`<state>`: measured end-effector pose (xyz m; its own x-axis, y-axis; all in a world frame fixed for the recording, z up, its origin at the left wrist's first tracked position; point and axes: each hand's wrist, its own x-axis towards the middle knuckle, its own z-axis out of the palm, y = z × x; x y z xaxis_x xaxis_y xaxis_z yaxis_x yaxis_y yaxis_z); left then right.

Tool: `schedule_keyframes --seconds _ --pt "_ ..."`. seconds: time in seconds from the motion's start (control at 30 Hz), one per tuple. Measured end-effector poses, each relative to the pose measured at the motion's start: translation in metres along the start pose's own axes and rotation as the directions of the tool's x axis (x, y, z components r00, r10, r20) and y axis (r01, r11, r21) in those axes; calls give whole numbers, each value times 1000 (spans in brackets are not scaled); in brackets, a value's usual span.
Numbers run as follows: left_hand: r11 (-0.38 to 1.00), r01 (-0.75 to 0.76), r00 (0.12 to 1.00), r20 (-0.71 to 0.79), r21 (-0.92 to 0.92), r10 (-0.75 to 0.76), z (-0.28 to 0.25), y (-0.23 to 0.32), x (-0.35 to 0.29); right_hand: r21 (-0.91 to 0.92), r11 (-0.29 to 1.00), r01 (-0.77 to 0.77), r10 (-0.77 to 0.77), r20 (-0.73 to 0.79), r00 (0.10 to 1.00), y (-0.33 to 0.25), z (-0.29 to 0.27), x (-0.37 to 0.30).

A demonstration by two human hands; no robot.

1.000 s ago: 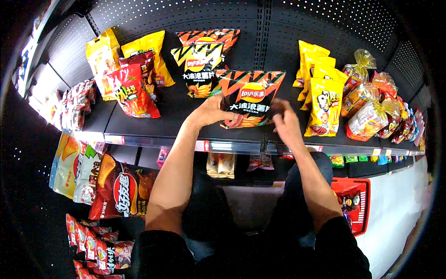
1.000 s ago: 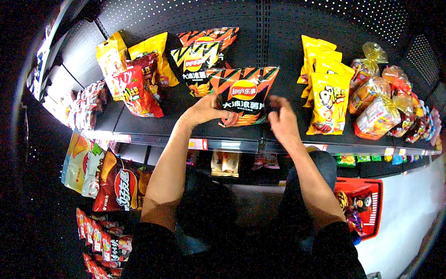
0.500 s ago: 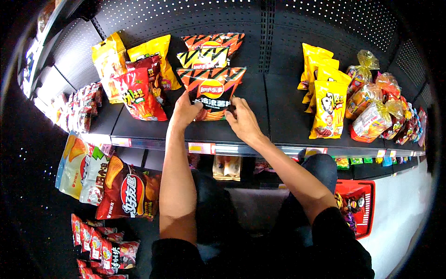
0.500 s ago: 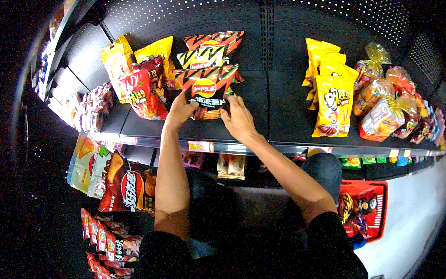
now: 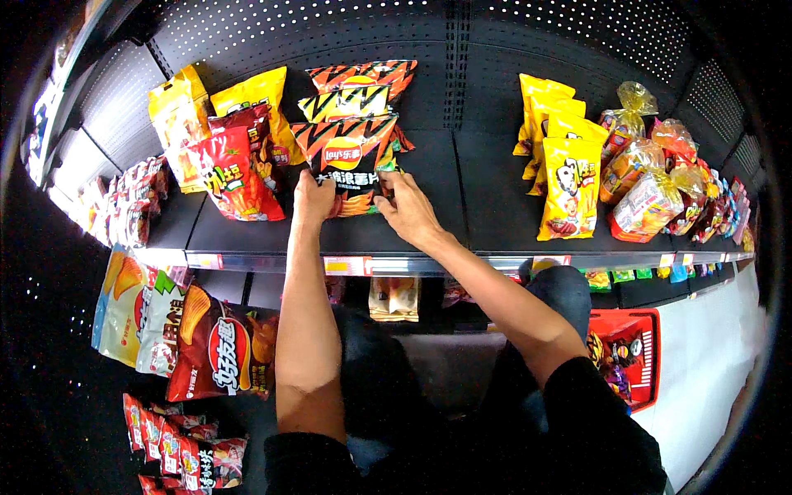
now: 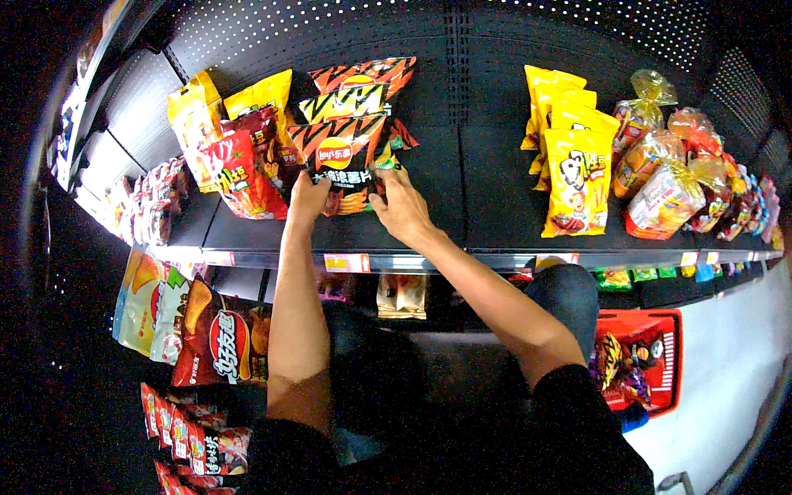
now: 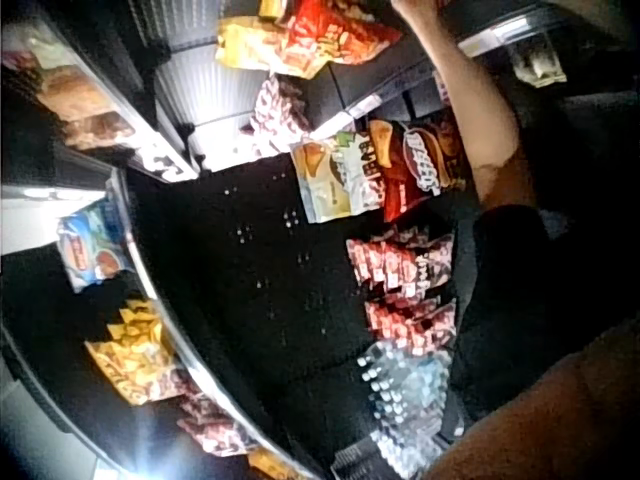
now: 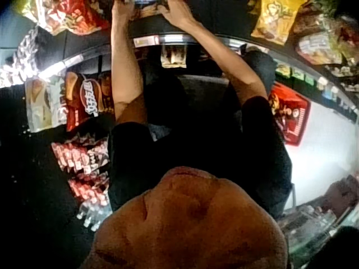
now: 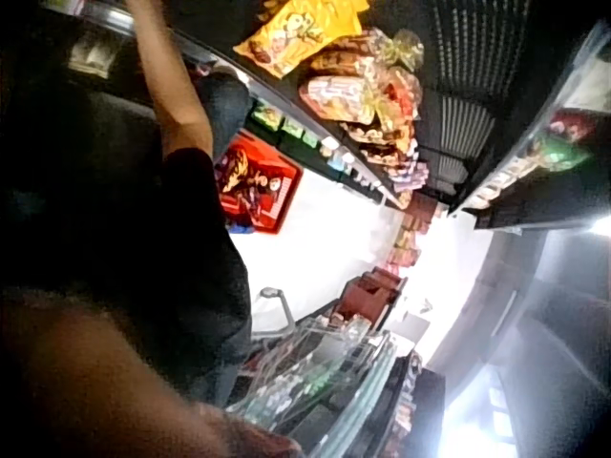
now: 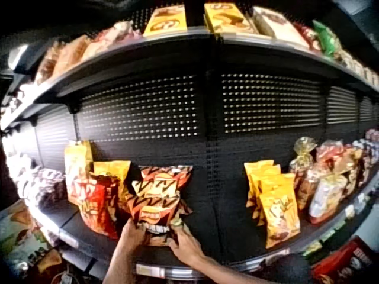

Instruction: The person sits on the floor in a store aisle and restocks snack items onto a shelf. They wipe the shelf surface with a blue cloth, then pick up various snack packages from a red basket and place them onto the shelf, arranging them in rows.

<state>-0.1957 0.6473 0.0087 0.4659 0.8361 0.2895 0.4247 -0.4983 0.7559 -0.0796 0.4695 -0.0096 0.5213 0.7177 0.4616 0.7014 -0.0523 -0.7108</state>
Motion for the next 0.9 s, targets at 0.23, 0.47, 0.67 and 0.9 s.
schedule_keyframes --seconds 0.23,0.47,0.67,0.9 --pt "992 75 996 50 -102 -70 6 1 1 -34 997 -69 70 18 997 1 -2 0" --pt "993 -9 1000 19 -117 11 7 -41 31 2 998 -55 55 22 998 -15 -13 -4" --pt "965 -257 934 -271 -57 233 -2 -8 19 47 999 -20 25 -99 995 6 -27 -30" --pt "863 -499 685 -572 82 451 -8 35 10 281 959 27 25 -180 983 -9 -86 -89"
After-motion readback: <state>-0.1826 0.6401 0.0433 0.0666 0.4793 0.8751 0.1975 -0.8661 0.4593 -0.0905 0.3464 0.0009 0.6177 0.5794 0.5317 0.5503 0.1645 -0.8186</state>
